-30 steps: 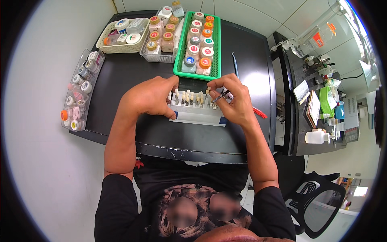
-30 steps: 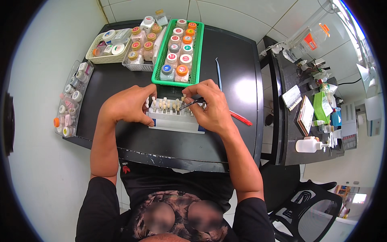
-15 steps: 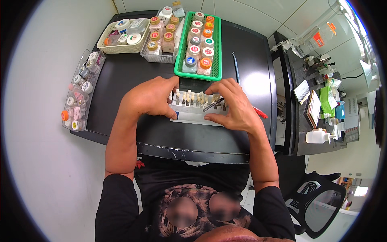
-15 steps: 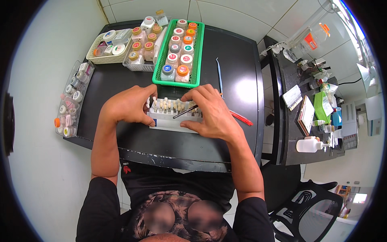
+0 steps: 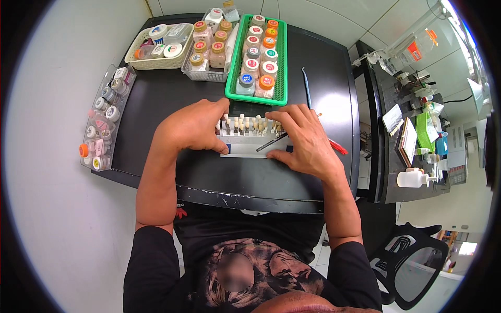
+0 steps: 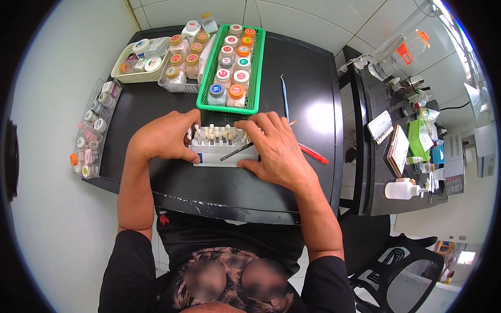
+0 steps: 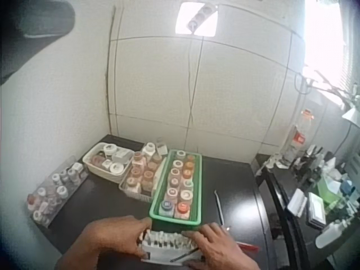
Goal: The person applies a liquid from small jars to a dental bridge using a thin brush, repeatedly comparing the bridge's color to a tooth shade guide.
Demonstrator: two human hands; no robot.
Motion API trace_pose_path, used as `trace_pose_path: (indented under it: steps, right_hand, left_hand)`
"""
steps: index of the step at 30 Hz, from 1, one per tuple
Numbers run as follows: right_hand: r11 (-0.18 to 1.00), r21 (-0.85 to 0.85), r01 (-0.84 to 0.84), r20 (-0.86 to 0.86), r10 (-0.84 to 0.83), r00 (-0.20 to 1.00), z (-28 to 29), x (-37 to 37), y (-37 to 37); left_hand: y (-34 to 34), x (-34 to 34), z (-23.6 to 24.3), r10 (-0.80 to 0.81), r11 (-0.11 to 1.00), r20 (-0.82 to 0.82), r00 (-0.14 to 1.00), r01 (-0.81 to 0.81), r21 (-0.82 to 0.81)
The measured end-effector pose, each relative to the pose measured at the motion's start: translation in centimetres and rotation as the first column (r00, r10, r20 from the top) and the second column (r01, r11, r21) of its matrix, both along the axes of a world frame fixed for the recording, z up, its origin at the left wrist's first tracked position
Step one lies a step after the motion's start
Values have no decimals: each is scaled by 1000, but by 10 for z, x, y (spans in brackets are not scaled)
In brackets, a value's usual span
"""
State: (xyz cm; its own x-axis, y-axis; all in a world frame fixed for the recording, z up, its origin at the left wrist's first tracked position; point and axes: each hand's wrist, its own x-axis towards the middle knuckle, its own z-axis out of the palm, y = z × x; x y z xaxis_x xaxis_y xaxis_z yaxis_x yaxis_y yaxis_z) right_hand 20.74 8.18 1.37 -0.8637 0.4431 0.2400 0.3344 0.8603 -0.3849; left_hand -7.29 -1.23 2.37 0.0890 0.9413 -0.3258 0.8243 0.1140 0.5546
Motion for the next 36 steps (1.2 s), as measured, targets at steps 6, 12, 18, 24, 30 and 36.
trace_pose_path:
  steps: [6, 12, 18, 24, 30, 36]
  right_hand:
    - [1000, 20, -1, 42, 0, 999, 4, 0, -1]
    - [1000, -23, 3, -65, -5, 998, 8, 1, 0]
    - [957, -227, 182, -314, -249, 916, -8, 10, 24]
    - [924, -351, 150, -287, -258, 922, -14, 6, 24]
    - [922, -378, 86, -206, -175, 963, -15, 0, 20]
    - [883, -457, 112, -197, -223, 955, -19, 1, 22]
  left_hand:
    - [0, 0, -1, -1, 1000, 14, 1000, 1, -1]
    - [0, 4, 11, 14, 997, 3, 1000, -13, -80]
    - [0, 0, -2, -21, 1000, 9, 1000, 21, 17]
    - [-2, 0, -4, -14, 999, -13, 1000, 14, 33]
    - [-1, 1, -4, -18, 1000, -18, 1000, 18, 24]
    - [-1, 1, -4, -19, 1000, -1, 1000, 19, 23]
